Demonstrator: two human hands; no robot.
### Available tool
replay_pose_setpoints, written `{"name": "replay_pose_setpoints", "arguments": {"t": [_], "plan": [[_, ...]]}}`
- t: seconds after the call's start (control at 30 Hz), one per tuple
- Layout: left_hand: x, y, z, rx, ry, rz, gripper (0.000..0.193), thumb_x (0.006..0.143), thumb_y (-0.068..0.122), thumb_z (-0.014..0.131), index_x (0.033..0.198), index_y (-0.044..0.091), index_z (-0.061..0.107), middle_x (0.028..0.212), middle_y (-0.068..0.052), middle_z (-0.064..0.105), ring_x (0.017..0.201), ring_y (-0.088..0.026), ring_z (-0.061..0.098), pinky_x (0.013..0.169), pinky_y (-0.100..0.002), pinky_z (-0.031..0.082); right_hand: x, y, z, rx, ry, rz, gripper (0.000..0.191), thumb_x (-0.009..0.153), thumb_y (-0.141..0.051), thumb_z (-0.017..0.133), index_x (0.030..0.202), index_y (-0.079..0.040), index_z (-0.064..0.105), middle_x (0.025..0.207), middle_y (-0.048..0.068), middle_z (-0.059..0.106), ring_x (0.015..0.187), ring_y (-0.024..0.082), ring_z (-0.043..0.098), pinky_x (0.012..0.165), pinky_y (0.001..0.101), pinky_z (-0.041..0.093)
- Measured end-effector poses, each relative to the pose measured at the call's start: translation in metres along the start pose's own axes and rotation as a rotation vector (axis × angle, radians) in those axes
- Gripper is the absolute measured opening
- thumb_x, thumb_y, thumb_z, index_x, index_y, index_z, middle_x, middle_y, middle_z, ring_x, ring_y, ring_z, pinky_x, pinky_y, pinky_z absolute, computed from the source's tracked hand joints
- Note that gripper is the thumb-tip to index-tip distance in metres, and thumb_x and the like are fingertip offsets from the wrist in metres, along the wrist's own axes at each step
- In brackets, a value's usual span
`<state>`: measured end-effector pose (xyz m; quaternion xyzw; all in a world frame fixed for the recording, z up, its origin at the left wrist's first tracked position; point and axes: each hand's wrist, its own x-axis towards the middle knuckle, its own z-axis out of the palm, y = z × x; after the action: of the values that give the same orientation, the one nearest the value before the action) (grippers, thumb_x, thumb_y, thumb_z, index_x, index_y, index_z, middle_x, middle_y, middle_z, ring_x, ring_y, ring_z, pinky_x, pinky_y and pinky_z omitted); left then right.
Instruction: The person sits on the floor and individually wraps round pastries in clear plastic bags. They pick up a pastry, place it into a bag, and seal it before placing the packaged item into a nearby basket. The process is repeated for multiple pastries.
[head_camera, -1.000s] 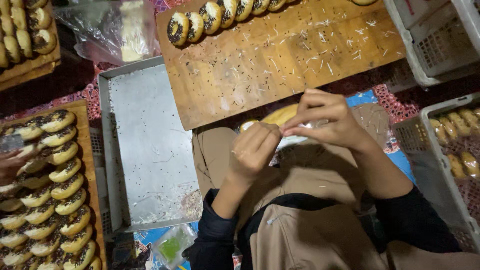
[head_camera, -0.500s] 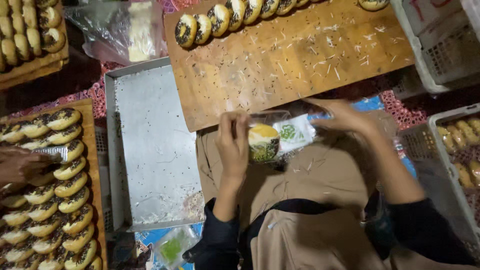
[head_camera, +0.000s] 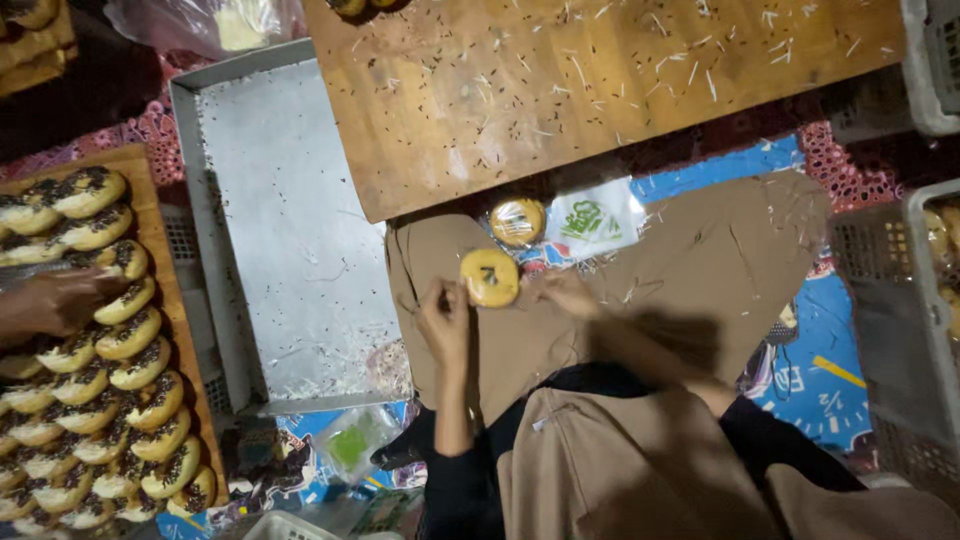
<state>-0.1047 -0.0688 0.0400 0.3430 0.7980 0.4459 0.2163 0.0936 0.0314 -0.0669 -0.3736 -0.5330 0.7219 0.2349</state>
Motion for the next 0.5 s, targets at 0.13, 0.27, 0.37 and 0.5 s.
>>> {"name": "replay_pose_setpoints", "arguments": {"t": [0.13,0.27,0.37,0.5], "plan": [[0.056,0.002,0.031,-0.202,-0.151,0.014,0.028,0.095,0.015,0.077,0.079,0.000,0.059,0.067,-0.006,0.053,0.064,-0.009,0.046,0.056,-0.026,0.039,0.047,-0.044,-0.074,-0.570,0.361,-0.015,0.031,0.091,-0.030,0.078,0.098,0.000,0.071,0.084,0.013,0.072,0.073,0.021,0.062,0.065,0.0336,0.050],[0.101,0.012,0.070,0.234,-0.234,0.382,0.010,0.097,0.006,0.070,0.103,0.000,0.065,0.094,-0.019,0.065,0.080,-0.033,0.061,0.069,-0.043,0.050,0.087,-0.080,-0.110,-1.523,0.284,-0.062,0.056,0.063,-0.052,0.089,0.089,-0.004,0.074,0.093,0.019,0.074,0.094,0.036,0.068,0.084,0.0499,0.047],[0.094,0.023,0.084,0.512,-0.108,0.619,0.041,0.073,0.008,0.067,0.112,-0.001,0.065,0.109,-0.025,0.064,0.098,-0.044,0.061,0.085,-0.053,0.048,0.106,-0.083,-0.111,-1.458,0.106,0.146,0.045,0.068,-0.051,0.086,0.086,-0.011,0.076,0.096,0.020,0.074,0.099,0.036,0.068,0.091,0.0532,0.043],[0.052,0.046,0.102,0.160,-0.241,0.530,0.027,0.096,0.006,0.062,0.123,0.000,0.062,0.127,-0.023,0.061,0.124,-0.041,0.055,0.109,-0.047,0.045,0.104,-0.084,-0.111,-1.415,0.126,0.108,0.012,0.080,-0.029,0.076,0.086,-0.019,0.076,0.095,0.015,0.075,0.098,0.033,0.069,0.092,0.0514,0.041]]}}
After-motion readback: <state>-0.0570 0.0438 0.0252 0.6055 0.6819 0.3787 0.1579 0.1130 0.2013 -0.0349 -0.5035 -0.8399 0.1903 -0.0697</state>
